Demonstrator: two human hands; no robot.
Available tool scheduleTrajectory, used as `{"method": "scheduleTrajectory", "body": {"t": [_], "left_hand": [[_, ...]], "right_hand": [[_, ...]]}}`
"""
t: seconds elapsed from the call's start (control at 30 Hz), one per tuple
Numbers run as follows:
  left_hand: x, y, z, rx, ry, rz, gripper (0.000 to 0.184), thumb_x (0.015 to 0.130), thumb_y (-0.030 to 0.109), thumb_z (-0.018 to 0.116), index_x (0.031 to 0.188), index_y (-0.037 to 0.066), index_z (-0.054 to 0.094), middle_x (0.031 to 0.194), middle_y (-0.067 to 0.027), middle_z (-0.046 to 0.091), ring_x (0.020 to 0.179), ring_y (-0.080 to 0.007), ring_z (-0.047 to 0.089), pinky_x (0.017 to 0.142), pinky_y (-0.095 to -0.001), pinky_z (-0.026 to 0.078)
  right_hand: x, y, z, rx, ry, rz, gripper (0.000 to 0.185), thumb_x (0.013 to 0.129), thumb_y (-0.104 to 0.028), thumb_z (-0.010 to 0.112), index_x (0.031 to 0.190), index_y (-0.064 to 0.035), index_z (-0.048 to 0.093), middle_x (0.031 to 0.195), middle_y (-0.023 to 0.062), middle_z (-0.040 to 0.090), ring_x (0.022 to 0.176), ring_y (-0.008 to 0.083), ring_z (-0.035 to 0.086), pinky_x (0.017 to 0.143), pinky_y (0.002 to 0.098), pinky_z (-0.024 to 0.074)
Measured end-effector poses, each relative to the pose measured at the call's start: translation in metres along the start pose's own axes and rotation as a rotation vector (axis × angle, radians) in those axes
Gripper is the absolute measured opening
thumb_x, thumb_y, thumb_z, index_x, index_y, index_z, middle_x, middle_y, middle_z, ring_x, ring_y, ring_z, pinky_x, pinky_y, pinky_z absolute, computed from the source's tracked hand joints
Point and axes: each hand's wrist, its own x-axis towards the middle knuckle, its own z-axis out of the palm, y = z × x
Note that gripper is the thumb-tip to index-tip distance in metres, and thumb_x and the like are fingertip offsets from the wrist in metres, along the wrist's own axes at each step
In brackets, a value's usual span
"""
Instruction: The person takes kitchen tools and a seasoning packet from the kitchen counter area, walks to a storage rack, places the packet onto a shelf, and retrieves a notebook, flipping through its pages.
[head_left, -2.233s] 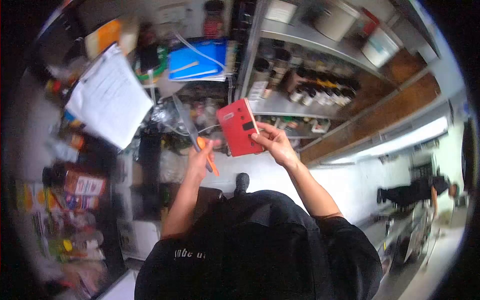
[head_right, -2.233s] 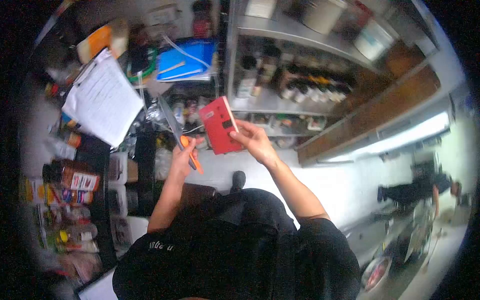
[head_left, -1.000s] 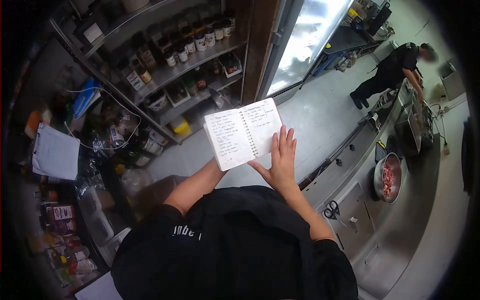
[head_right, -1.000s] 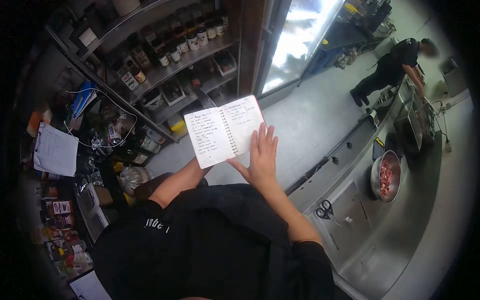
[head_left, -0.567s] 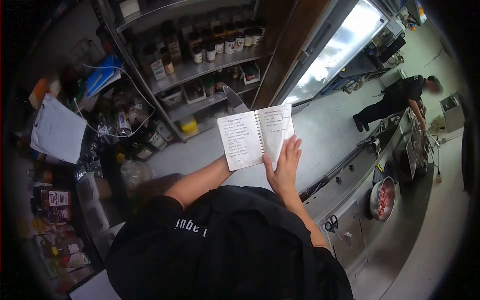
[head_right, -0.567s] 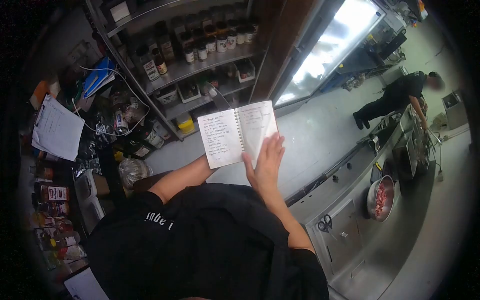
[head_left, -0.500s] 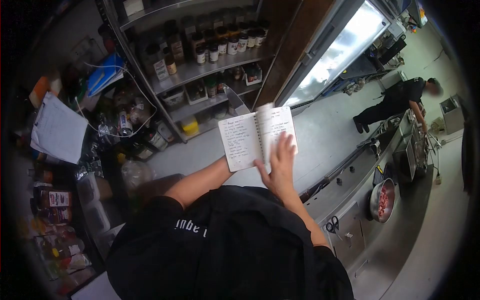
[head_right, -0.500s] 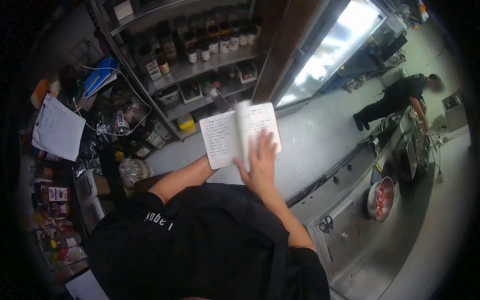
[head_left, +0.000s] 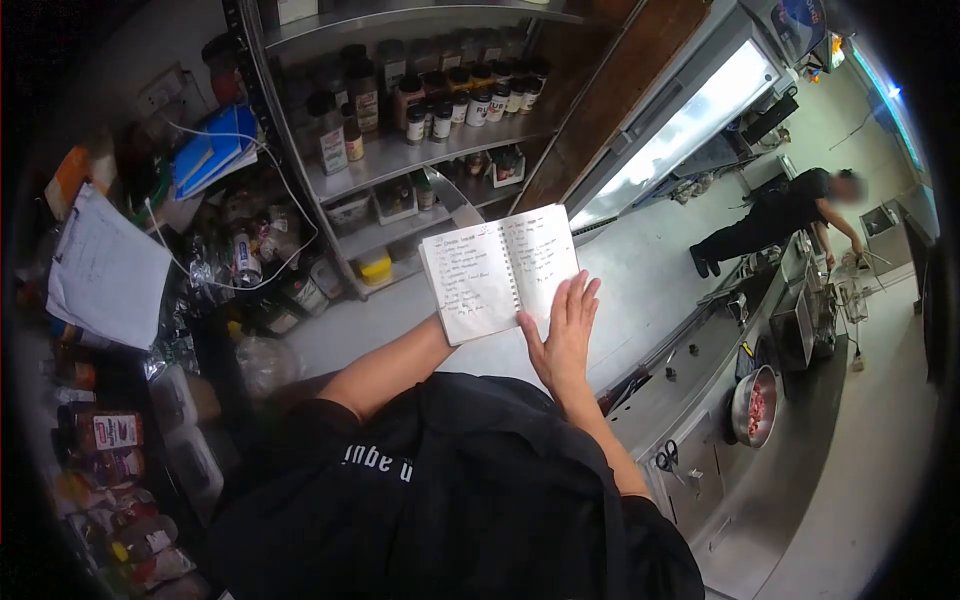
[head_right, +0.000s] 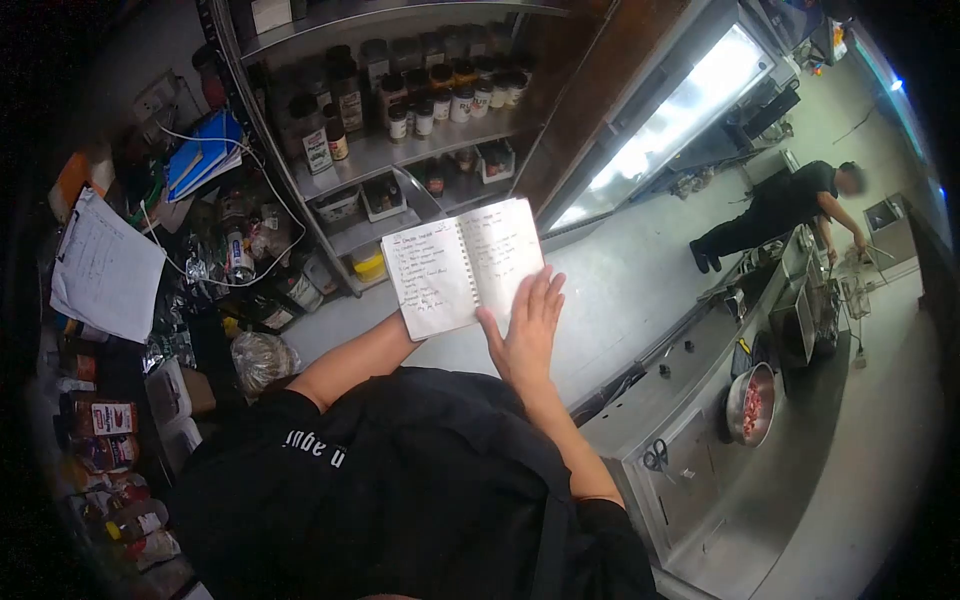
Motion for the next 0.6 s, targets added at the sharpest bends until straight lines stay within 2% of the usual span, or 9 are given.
{"method": "scheduleTrajectory", "body": {"t": [0.1,0.13,0.23,0.3,0.33,0.4,0.43,0.53,0.6], "left_hand": [[-0.003,0.011,0.000,0.001,-0.007,-0.010,0.068,0.098,0.055,0.030,0.148,0.008,0.027,0.149,-0.0128,0.036,0.134,-0.0300,0.039,0.107,-0.0447,0.038],[-0.005,0.015,0.001,-0.001,-0.007,-0.014,0.068,0.098,0.055,0.030,0.148,0.008,0.027,0.149,-0.0128,0.036,0.134,-0.0299,0.039,0.107,-0.0447,0.038],[-0.009,0.024,0.002,-0.012,-0.011,-0.019,0.068,0.098,0.055,0.030,0.148,0.008,0.027,0.149,-0.0128,0.036,0.134,-0.0299,0.039,0.107,-0.0446,0.038],[-0.010,0.028,0.001,-0.017,-0.015,-0.023,0.068,0.098,0.055,0.030,0.148,0.008,0.028,0.149,-0.0129,0.036,0.134,-0.0299,0.039,0.107,-0.0446,0.038],[-0.013,0.031,0.000,-0.021,-0.013,-0.019,0.068,0.098,0.055,0.030,0.148,0.008,0.028,0.148,-0.0129,0.036,0.134,-0.0299,0.039,0.107,-0.0445,0.038],[-0.014,0.034,-0.001,-0.023,-0.018,-0.014,0.068,0.098,0.055,0.030,0.148,0.008,0.028,0.148,-0.0129,0.036,0.134,-0.0299,0.039,0.107,-0.0445,0.038],[-0.015,0.035,-0.002,-0.025,-0.017,-0.016,0.068,0.098,0.055,0.030,0.148,0.008,0.028,0.148,-0.0129,0.036,0.134,-0.0298,0.040,0.107,-0.0444,0.038],[-0.013,0.037,-0.003,-0.032,-0.026,-0.018,0.068,0.098,0.054,0.030,0.148,0.008,0.028,0.148,-0.0129,0.037,0.134,-0.0298,0.040,0.107,-0.0444,0.038],[-0.013,0.040,-0.004,-0.040,-0.029,-0.026,0.068,0.098,0.054,0.030,0.148,0.008,0.028,0.148,-0.0130,0.037,0.133,-0.0298,0.040,0.107,-0.0443,0.038]], "right_hand": [[0.010,-0.023,0.000,0.065,-0.009,-0.158,0.071,0.085,-0.032,0.068,0.142,-0.0027,0.037,0.152,0.0327,0.013,0.140,0.0531,0.009,0.111,0.0604,0.0159],[0.014,-0.035,-0.006,0.145,-0.077,-0.203,0.070,0.083,-0.028,0.070,0.143,-0.0068,0.039,0.155,0.0258,0.011,0.142,0.0496,0.006,0.112,0.0589,0.0141],[0.024,-0.056,-0.017,0.302,-0.279,-0.369,0.057,0.083,-0.023,0.071,0.134,-0.0068,0.052,0.150,0.0218,0.031,0.142,0.0425,0.019,0.113,0.0563,0.0143],[0.027,-0.055,-0.020,0.692,-0.608,-0.576,0.039,0.085,-0.016,0.068,0.122,-0.0040,0.061,0.137,0.0176,0.052,0.138,0.0343,0.034,0.114,0.0528,0.0151],[0.023,-0.050,-0.017,0.692,-0.614,-0.578,0.039,0.085,-0.016,0.068,0.122,-0.0040,0.061,0.137,0.0176,0.052,0.138,0.0343,0.034,0.114,0.0528,0.0151],[0.012,-0.040,-0.006,0.687,-0.227,-0.201,0.030,0.086,-0.013,0.066,0.115,-0.0070,0.066,0.127,0.0126,0.060,0.133,0.0333,0.042,0.114,0.0530,0.0186],[0.014,-0.045,-0.006,0.542,-0.052,-0.072,0.033,0.089,-0.011,0.062,0.121,-0.0017,0.062,0.131,0.0162,0.057,0.136,0.0323,0.039,0.115,0.0514,0.0157],[0.011,-0.029,0.012,-0.004,0.077,0.033,0.072,0.089,-0.031,0.064,0.142,0.0046,0.032,0.151,0.0300,0.022,0.142,0.0461,0.013,0.114,0.0542,0.0145],[0.008,-0.030,0.021,-0.027,0.036,0.031,0.078,0.087,-0.034,0.067,0.142,0.0071,0.029,0.149,0.0338,0.018,0.140,0.0512,0.011,0.112,0.0574,0.0155]]}}
